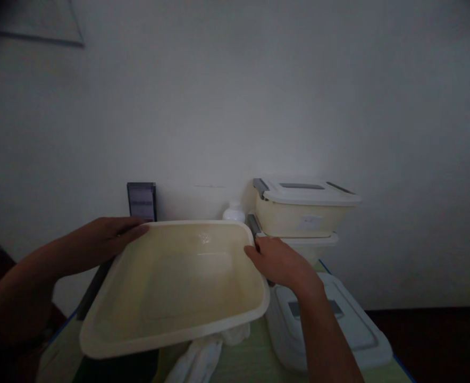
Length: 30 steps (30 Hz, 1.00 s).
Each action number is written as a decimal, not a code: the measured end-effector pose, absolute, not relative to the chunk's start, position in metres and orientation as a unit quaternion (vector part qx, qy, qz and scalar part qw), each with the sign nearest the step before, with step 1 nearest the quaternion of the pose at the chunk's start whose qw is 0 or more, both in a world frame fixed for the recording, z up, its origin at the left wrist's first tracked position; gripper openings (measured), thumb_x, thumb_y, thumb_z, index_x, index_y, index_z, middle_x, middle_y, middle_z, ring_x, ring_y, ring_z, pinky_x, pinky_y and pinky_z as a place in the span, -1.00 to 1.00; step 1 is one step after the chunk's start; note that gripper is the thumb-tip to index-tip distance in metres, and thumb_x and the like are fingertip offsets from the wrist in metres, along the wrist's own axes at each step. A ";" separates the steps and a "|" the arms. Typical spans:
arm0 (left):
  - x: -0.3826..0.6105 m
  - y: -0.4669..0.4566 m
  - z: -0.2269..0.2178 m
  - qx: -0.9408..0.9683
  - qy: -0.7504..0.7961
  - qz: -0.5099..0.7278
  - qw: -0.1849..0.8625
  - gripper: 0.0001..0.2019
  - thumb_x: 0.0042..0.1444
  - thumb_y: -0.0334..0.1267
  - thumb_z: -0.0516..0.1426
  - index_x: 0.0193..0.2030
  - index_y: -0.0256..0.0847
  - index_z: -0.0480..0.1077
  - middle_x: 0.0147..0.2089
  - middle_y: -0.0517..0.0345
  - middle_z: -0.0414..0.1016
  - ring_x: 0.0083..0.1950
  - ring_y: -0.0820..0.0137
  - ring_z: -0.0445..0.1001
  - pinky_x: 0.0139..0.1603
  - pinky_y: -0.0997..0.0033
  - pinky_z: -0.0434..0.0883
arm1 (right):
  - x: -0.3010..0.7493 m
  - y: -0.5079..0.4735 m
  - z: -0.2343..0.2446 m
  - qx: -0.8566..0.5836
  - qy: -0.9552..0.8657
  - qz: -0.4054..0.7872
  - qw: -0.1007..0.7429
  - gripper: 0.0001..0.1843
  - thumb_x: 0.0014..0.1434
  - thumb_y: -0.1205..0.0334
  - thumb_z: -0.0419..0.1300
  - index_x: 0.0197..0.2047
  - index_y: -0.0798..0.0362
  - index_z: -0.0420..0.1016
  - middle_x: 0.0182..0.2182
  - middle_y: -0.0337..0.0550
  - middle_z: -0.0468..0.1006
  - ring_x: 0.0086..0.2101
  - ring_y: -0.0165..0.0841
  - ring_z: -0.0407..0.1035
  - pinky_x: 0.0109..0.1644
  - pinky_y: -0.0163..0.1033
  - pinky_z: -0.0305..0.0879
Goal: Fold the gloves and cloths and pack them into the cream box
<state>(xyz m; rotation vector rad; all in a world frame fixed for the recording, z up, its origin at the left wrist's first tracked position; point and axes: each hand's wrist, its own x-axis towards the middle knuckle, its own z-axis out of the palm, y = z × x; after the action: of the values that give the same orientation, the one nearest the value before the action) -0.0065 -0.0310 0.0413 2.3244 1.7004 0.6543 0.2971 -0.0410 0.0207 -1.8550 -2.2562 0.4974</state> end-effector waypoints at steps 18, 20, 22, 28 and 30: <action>-0.007 -0.043 0.051 0.639 0.497 0.498 0.311 -0.73 0.00 -0.08 0.14 -0.15 -0.04 0.49 -0.20 0.21 0.57 -0.17 0.38 0.50 -0.30 0.59 0.42 | 0.316 -0.048 0.030 -0.611 -0.656 0.311 0.316 -0.60 0.11 -0.07 0.07 -0.44 0.05 0.55 -0.66 -0.15 0.49 -0.49 -0.26 0.44 -0.49 -0.28 0.31; -0.009 -0.040 0.049 0.630 0.507 0.487 0.330 -0.71 -0.02 -0.07 0.16 -0.14 -0.05 0.49 -0.22 0.18 0.59 -0.24 0.36 0.52 -0.38 0.55 0.45 | 0.314 -0.046 0.029 -0.591 -0.666 0.331 0.313 -0.57 0.13 -0.09 0.04 -0.46 0.05 0.54 -0.69 -0.17 0.47 -0.49 -0.27 0.44 -0.48 -0.29 0.32; -0.012 -0.037 0.048 0.614 0.497 0.502 0.353 -0.70 -0.04 -0.08 0.18 -0.15 -0.07 0.50 -0.24 0.15 0.60 -0.30 0.34 0.54 -0.42 0.50 0.47 | 0.312 -0.046 0.030 -0.569 -0.674 0.346 0.320 -0.55 0.15 -0.10 0.00 -0.45 0.05 0.52 -0.71 -0.20 0.46 -0.50 -0.28 0.44 -0.47 -0.30 0.33; -0.011 -0.034 0.047 0.572 0.472 0.571 0.352 -0.68 -0.04 -0.13 0.21 -0.12 -0.15 0.50 -0.21 0.11 0.62 -0.31 0.36 0.55 -0.38 0.49 0.49 | 0.310 -0.052 0.033 -0.552 -0.644 0.337 0.409 -0.58 0.19 -0.12 -0.05 -0.31 0.02 0.45 -0.65 -0.25 0.46 -0.51 -0.35 0.42 -0.50 -0.36 0.32; -0.009 -0.034 0.048 0.561 0.482 0.570 0.357 -0.67 -0.01 -0.15 0.19 -0.08 -0.17 0.48 -0.19 0.09 0.62 -0.29 0.33 0.55 -0.33 0.44 0.50 | 0.308 -0.055 0.035 -0.550 -0.640 0.341 0.415 -0.59 0.20 -0.11 -0.06 -0.26 0.02 0.42 -0.59 -0.23 0.47 -0.50 -0.36 0.41 -0.50 -0.37 0.31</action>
<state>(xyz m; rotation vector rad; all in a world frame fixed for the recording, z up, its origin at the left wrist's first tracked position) -0.0093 -0.0344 0.0476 1.4485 1.2453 1.4716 0.3077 -0.0554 0.0350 -1.3829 -1.6073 0.8562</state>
